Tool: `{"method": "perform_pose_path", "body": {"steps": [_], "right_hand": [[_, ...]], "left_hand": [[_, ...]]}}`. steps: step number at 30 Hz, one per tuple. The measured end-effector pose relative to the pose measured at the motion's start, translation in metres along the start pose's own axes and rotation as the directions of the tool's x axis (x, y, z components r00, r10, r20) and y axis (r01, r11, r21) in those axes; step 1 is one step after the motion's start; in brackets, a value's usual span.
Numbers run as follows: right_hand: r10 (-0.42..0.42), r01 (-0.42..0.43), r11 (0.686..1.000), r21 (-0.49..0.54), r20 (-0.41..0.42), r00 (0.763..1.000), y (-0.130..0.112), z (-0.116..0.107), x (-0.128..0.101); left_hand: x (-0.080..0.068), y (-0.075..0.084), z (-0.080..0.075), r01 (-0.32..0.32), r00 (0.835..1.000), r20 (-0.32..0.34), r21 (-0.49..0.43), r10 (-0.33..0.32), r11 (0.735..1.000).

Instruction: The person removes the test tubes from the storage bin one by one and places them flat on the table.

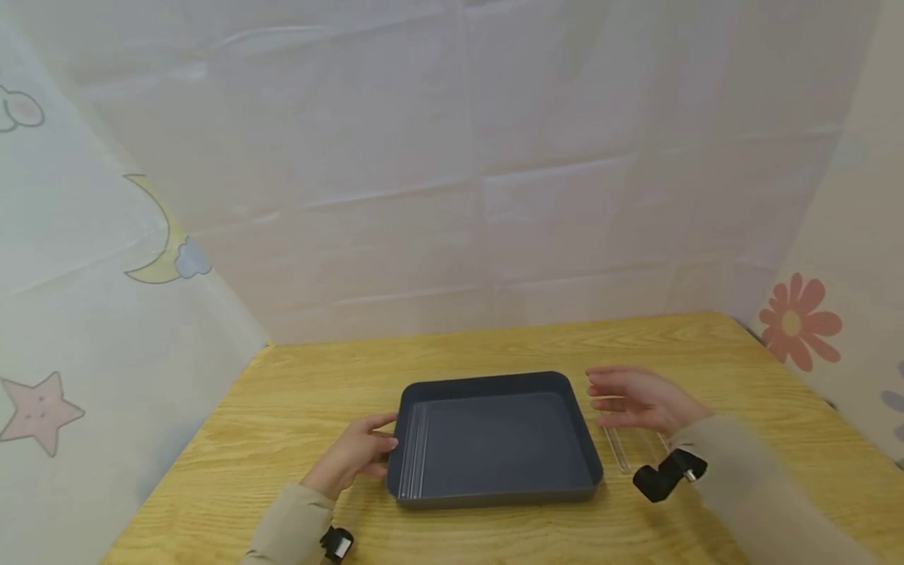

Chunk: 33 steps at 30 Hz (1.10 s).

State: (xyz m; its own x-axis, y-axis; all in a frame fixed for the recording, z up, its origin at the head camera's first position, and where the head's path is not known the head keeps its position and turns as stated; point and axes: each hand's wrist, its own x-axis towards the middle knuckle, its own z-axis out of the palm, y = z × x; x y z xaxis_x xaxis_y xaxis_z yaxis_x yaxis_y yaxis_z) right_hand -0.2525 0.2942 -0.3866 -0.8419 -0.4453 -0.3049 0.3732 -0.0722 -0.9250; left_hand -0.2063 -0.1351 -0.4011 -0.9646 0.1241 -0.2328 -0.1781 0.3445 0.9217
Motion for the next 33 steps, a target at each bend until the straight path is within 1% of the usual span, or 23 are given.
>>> {"method": "perform_pose_path", "body": {"steps": [4, 7, 11, 17, 25, 30, 33], "right_hand": [[-0.004, 0.004, 1.000, 0.012, -0.009, 1.000, 0.001, 0.008, 0.003], [-0.014, 0.014, 1.000, 0.013, 0.007, 1.000, 0.000, 0.014, 0.005], [-0.023, 0.022, 0.999, 0.048, 0.039, 0.999, 0.000, 0.023, 0.008], [-0.022, 0.021, 0.998, 0.051, 0.021, 1.000, 0.000, 0.034, 0.014], [-0.025, 0.019, 0.995, 0.102, 0.052, 0.998, 0.000, 0.044, 0.019], [-0.013, 0.007, 0.994, 0.106, 0.054, 0.998, 0.000, 0.055, 0.023], [-0.022, 0.013, 0.992, 0.128, 0.069, 0.997, 0.000, 0.061, 0.026]], "left_hand": [[0.000, 0.000, 0.000, -0.002, 1.000, 0.004, -0.004, 0.002, 1.000], [0.000, 0.000, 0.000, -0.006, 1.000, 0.006, -0.008, 0.006, 1.000], [0.000, 0.001, 0.000, -0.010, 1.000, 0.003, -0.008, 0.010, 1.000], [0.000, 0.001, 0.000, -0.010, 1.000, -0.003, 0.003, 0.010, 1.000], [0.001, 0.000, -0.002, -0.006, 1.000, 0.004, -0.006, 0.006, 1.000], [0.001, 0.000, -0.002, -0.002, 1.000, 0.010, -0.002, 0.002, 1.000], [0.001, 0.000, -0.002, -0.001, 1.000, 0.009, 0.003, 0.001, 1.000]]}}
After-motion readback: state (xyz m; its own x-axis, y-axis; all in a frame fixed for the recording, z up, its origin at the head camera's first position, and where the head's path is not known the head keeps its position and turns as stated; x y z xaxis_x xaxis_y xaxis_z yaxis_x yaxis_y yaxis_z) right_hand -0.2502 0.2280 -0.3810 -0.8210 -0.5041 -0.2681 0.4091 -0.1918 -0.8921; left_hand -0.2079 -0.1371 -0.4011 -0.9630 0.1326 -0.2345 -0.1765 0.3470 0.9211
